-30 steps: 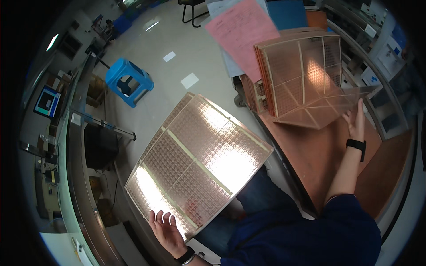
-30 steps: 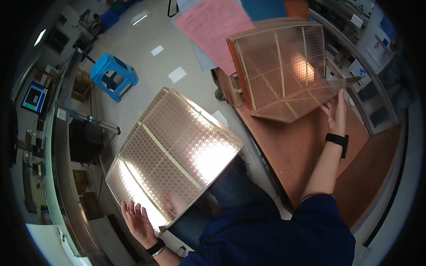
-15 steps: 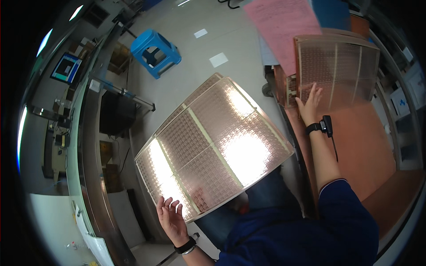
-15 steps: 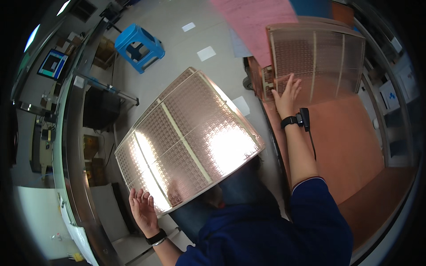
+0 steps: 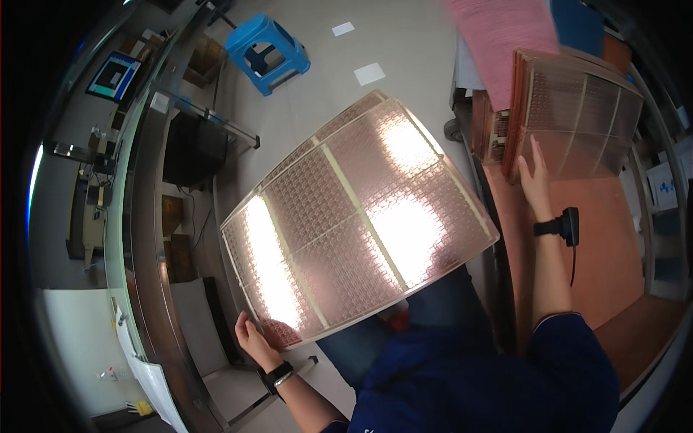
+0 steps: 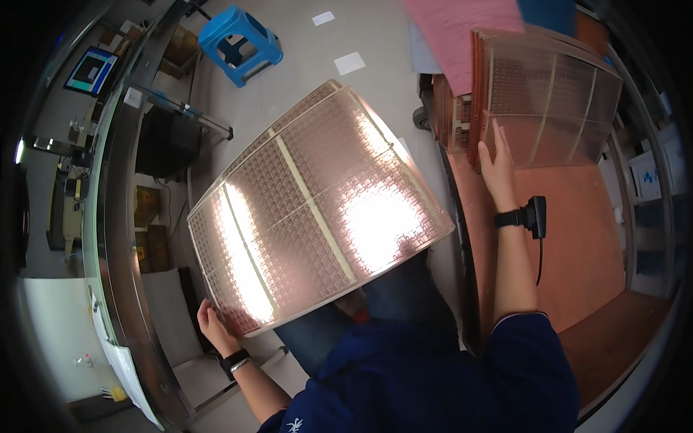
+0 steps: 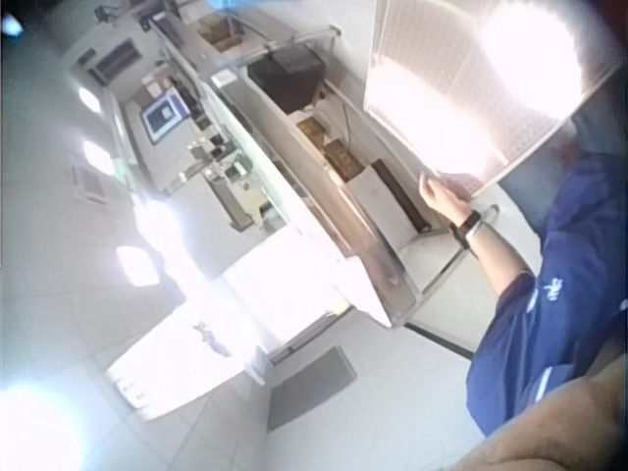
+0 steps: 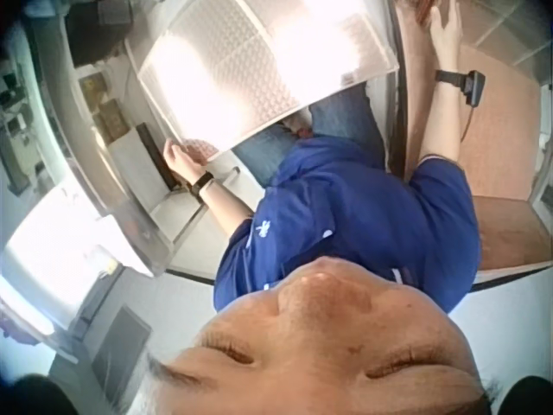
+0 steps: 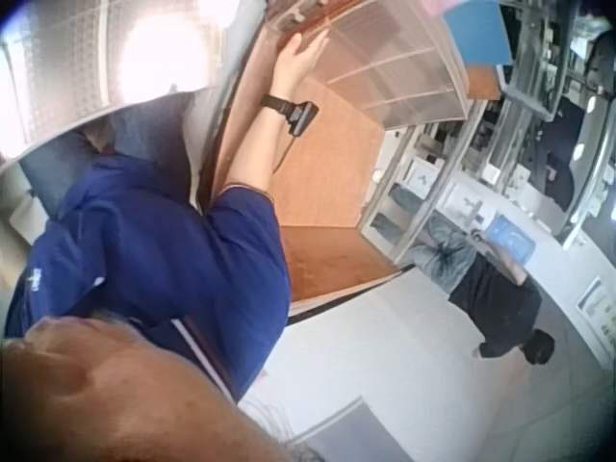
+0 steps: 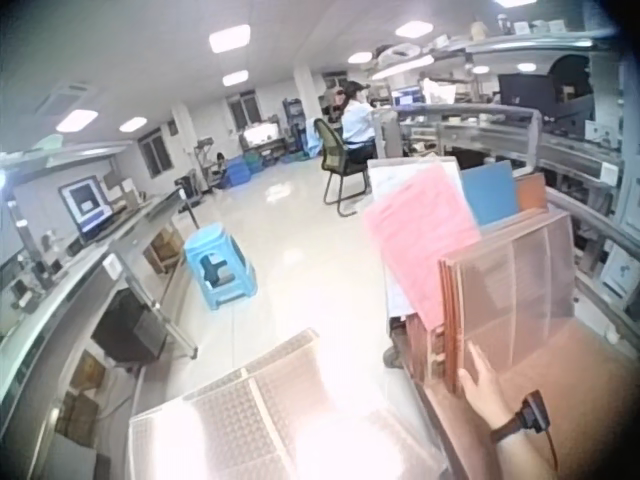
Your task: Inspecting and organizing large copper-colored textured sheets at a workstation.
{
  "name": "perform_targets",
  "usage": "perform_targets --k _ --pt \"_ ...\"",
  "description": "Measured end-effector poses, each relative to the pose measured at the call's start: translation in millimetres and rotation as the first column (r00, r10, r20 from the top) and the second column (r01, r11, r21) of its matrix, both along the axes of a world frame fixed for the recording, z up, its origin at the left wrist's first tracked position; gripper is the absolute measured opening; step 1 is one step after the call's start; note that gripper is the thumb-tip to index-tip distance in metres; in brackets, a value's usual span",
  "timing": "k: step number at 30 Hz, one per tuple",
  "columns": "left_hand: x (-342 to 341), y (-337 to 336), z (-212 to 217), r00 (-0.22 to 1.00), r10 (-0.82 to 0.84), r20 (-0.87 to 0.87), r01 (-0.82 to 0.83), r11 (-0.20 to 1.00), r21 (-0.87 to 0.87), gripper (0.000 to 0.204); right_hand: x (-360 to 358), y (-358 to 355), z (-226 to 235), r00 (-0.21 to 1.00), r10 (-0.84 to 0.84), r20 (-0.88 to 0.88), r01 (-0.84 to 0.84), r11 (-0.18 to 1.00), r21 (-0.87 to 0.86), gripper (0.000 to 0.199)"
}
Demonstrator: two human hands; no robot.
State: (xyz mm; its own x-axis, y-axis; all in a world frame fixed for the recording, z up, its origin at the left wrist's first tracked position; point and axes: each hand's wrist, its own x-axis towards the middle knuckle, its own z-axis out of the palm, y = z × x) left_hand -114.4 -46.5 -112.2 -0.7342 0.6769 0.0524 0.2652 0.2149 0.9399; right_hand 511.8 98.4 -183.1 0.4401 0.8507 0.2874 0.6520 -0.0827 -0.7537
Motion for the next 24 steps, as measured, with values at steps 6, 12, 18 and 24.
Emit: perform_targets --k 6,12,18,24 --pt "0.5 14.8 -7.1 0.993 -0.104 -0.062 0.088 0.972 -0.217 0.029 -91.6 -18.0 62.0 0.937 0.277 -0.214 -0.279 0.960 0.023 0.045" --pt "4.9 15.9 12.1 0.971 -0.120 -0.205 0.074 0.973 -0.218 0.032 -136.8 -16.9 64.3 0.847 0.470 0.248 -0.448 0.883 -0.141 0.044" --pt "40.3 19.8 60.7 0.975 -0.126 0.184 0.127 0.992 0.011 0.035 -108.6 -17.0 56.8 0.784 0.500 -0.369 -0.537 0.844 0.003 0.049" --pt "34.1 19.8 65.0 0.831 -0.280 0.481 0.205 0.957 0.205 0.035 -83.7 -36.4 105.6 0.429 0.436 -0.791 -0.495 0.846 0.197 0.055"
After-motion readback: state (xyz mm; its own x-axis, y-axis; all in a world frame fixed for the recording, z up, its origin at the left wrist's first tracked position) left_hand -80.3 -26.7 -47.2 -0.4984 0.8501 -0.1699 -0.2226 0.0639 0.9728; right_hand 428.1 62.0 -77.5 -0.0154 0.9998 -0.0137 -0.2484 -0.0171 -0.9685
